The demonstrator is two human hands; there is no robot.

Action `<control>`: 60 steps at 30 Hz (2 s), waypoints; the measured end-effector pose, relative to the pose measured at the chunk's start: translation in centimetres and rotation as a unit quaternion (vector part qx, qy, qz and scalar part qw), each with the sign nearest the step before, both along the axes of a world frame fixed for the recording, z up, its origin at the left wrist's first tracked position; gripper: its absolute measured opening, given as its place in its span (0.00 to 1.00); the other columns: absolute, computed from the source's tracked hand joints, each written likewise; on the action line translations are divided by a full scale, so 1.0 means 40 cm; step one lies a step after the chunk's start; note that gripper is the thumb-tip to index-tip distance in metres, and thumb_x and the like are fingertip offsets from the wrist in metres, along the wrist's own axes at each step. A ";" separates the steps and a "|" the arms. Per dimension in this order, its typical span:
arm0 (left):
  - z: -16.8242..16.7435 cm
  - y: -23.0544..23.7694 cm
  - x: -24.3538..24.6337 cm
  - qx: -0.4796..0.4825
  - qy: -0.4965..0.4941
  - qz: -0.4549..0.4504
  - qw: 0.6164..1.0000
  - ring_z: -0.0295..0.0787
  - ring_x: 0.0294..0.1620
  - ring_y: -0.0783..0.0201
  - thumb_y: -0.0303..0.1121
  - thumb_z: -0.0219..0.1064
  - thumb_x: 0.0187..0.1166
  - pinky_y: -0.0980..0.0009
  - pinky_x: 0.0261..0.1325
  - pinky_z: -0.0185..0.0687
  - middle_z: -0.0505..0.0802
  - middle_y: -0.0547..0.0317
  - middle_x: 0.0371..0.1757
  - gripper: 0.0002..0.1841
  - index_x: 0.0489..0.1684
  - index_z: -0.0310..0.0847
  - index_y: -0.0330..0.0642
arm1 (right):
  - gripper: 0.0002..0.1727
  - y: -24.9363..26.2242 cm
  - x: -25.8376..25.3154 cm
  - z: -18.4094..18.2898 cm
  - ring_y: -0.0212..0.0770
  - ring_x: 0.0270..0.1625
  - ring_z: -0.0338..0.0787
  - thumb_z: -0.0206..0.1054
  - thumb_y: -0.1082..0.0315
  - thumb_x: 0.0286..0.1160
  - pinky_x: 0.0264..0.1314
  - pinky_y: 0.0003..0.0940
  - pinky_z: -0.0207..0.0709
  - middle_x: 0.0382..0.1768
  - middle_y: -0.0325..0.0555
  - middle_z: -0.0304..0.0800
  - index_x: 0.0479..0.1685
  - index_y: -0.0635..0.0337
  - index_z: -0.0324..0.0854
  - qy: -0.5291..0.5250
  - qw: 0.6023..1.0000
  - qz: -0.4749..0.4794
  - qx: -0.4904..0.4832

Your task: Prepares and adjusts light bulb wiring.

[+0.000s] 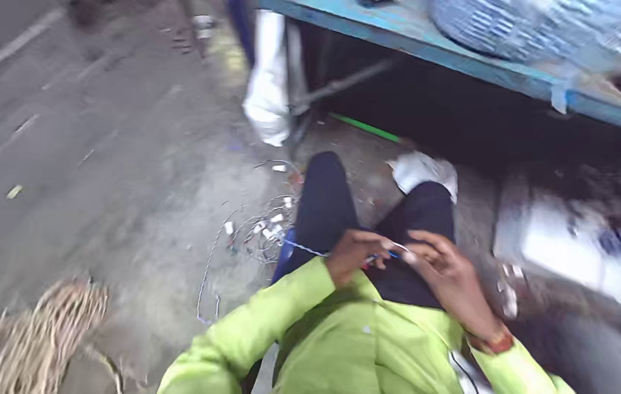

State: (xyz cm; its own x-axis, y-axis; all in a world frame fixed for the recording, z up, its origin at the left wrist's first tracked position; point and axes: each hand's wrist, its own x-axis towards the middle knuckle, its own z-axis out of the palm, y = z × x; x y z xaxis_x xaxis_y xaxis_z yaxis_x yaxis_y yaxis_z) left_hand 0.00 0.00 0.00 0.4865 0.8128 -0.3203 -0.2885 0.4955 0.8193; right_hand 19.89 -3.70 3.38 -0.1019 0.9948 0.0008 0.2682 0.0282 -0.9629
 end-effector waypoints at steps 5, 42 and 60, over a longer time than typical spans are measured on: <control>0.036 -0.018 0.019 0.014 0.019 -0.017 1.000 0.90 0.33 0.70 0.24 0.61 0.84 0.71 0.44 0.90 0.94 0.59 0.36 0.11 0.50 0.89 0.30 | 0.17 -0.032 0.028 -0.054 0.31 0.43 0.94 0.74 0.69 0.74 0.49 0.30 0.90 0.42 0.38 0.96 0.59 0.63 0.84 0.019 0.997 -0.055 0.057; -0.001 -0.041 0.023 0.105 0.107 -0.008 0.989 0.93 0.30 0.66 0.21 0.71 0.77 0.69 0.40 0.93 0.96 0.52 0.36 0.11 0.54 0.90 0.29 | 0.17 -0.044 0.067 -0.050 0.23 0.45 0.92 0.70 0.66 0.77 0.50 0.21 0.89 0.46 0.35 0.96 0.62 0.59 0.87 -0.137 0.984 0.048 0.098; -0.019 -0.051 0.042 0.183 0.193 0.006 0.964 0.94 0.31 0.68 0.22 0.73 0.75 0.71 0.38 0.93 0.97 0.54 0.37 0.11 0.53 0.91 0.31 | 0.14 -0.054 0.011 -0.056 0.45 0.26 0.91 0.62 0.68 0.79 0.27 0.43 0.83 0.32 0.48 0.94 0.56 0.62 0.89 -0.322 0.942 -0.022 0.097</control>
State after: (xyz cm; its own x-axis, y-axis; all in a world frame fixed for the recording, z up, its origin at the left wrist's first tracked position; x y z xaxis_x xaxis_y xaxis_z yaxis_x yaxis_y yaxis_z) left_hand 1.67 -2.03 -0.76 0.3784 0.9106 -0.1664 0.0694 0.1514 0.9860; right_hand 20.33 -5.85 1.14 -0.1017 0.9856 0.1354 0.7993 0.1620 -0.5787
